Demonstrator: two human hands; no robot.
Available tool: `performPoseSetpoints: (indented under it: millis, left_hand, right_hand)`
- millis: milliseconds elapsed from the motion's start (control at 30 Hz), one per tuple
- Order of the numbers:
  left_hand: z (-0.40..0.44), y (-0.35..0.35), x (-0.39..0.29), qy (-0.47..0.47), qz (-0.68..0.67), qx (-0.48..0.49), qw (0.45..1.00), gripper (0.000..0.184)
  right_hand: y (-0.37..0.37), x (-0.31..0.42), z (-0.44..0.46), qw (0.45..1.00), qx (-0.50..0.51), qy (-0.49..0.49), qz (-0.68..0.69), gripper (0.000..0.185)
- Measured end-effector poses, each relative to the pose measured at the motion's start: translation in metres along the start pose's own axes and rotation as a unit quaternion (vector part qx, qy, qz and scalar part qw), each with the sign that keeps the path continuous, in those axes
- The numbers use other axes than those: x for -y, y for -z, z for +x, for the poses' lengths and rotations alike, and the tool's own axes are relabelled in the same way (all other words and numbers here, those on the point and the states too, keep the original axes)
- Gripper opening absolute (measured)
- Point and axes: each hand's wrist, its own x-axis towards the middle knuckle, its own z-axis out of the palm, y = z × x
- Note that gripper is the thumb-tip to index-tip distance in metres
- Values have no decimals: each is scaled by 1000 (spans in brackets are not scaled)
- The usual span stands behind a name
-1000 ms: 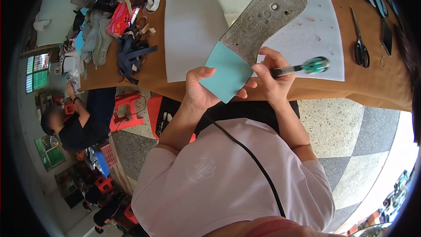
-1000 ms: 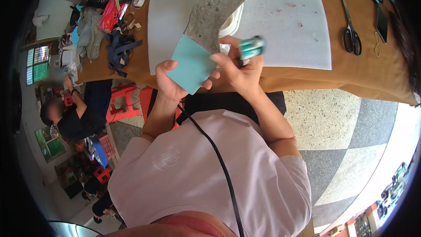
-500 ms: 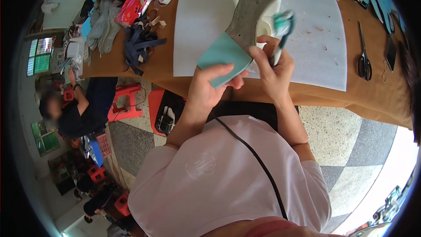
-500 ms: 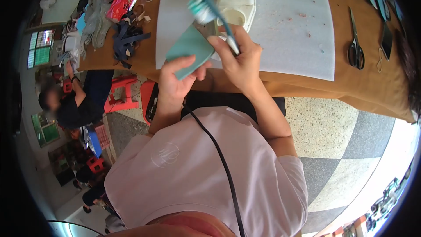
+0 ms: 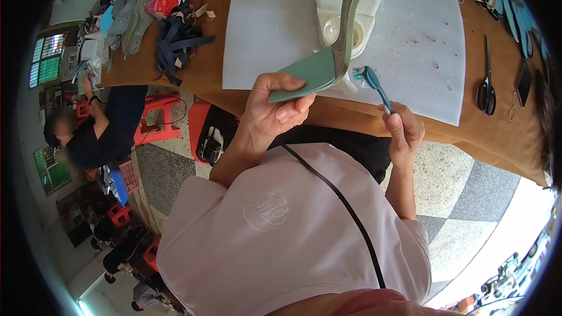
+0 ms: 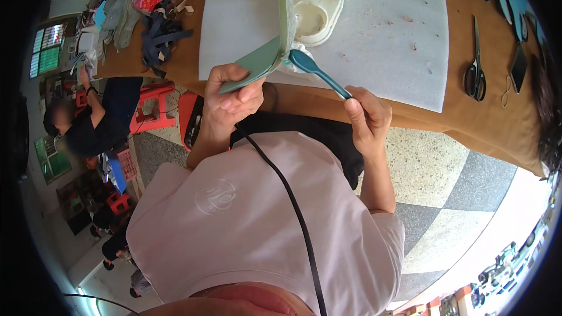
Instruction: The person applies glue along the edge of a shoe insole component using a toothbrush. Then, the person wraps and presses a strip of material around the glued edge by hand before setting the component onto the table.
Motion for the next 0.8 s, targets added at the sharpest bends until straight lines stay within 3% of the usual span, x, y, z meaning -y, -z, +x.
performPoseSetpoints:
  millis: [367, 567, 800]
  left_hand:
    - [4, -5, -1, 41, -17, -35, 998, 23]
    - [3, -2, -1, 61, -25, -46, 997, 23]
    - [2, 1, 0, 89, -45, -45, 994, 23]
  right_hand:
    - [7, 4, 2, 998, 3, 44, -32, 16]
    - [16, -1, 13, 993, -59, 48, -87, 17]
    - [23, 2, 9, 995, 23, 76, -62, 16]
